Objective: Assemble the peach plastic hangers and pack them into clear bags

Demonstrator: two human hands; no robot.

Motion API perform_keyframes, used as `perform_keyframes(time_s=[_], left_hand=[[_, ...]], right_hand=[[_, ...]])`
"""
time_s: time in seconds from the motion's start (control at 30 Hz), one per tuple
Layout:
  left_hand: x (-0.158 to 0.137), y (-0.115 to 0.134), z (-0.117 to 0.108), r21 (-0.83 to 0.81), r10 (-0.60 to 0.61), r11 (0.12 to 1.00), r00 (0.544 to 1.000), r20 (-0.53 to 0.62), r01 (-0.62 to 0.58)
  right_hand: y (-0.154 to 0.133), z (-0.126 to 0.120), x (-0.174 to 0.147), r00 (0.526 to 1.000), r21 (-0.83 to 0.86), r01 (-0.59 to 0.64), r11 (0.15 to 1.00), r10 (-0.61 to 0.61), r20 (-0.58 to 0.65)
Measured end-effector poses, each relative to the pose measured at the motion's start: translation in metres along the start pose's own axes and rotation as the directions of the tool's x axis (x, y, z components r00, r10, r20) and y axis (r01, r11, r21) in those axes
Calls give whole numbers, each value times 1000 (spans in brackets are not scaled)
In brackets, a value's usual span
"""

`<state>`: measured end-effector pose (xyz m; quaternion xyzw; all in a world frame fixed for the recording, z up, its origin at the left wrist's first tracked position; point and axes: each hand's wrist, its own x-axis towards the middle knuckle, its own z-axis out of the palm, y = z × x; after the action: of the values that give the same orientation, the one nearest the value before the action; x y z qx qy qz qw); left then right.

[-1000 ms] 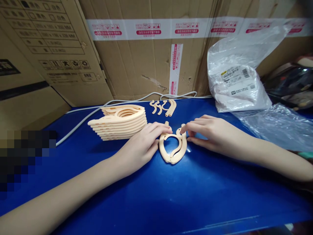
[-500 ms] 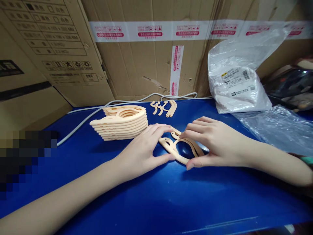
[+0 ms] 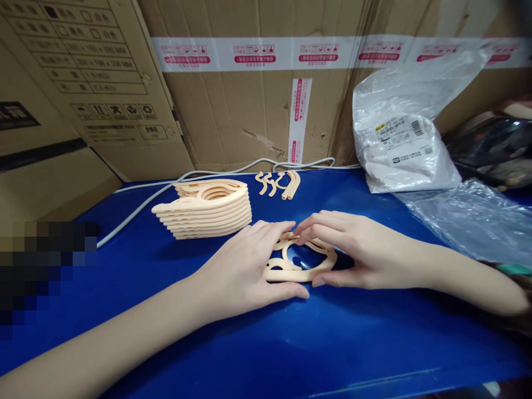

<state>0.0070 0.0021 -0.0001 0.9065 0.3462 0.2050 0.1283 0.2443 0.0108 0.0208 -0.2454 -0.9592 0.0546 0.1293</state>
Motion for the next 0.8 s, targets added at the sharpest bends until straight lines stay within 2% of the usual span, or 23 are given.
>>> perform_keyframes(time_s=[0.13, 0.23, 0.33, 0.43, 0.5, 0.53, 0.67, 0.8], left_hand=[[0, 1, -2, 25, -50, 998, 999, 16, 50], [-1, 6, -8, 52, -51, 997, 999, 13, 50], [-1, 12, -22, 97, -13, 995, 999, -38, 16], [-1, 16, -49, 156, 30, 988, 992, -126, -11], [-1, 13, -70, 190, 26, 982, 986, -163, 5], [-2, 10, -81, 212, -11, 976, 979, -202, 54], [-5, -17, -114, 226, -116, 958, 959, -258, 176], [-9, -51, -128, 173, -206, 954, 955, -212, 244]], right_hand=[[3, -2, 0, 983, -23, -123, 992, 118, -140], [11, -1, -2, 934, -48, -244, 969, 222, -278], [20, -2, -4, 892, -40, -303, 952, 268, -364], [23, -3, -5, 916, -68, -266, 962, 230, -329], [20, -3, -5, 951, -81, -206, 975, 180, -251], [18, -3, -4, 965, -81, -178, 981, 158, -210], [12, -1, -3, 991, -77, -84, 993, 75, -111], [14, 1, -2, 995, -65, -65, 996, 59, -85]])
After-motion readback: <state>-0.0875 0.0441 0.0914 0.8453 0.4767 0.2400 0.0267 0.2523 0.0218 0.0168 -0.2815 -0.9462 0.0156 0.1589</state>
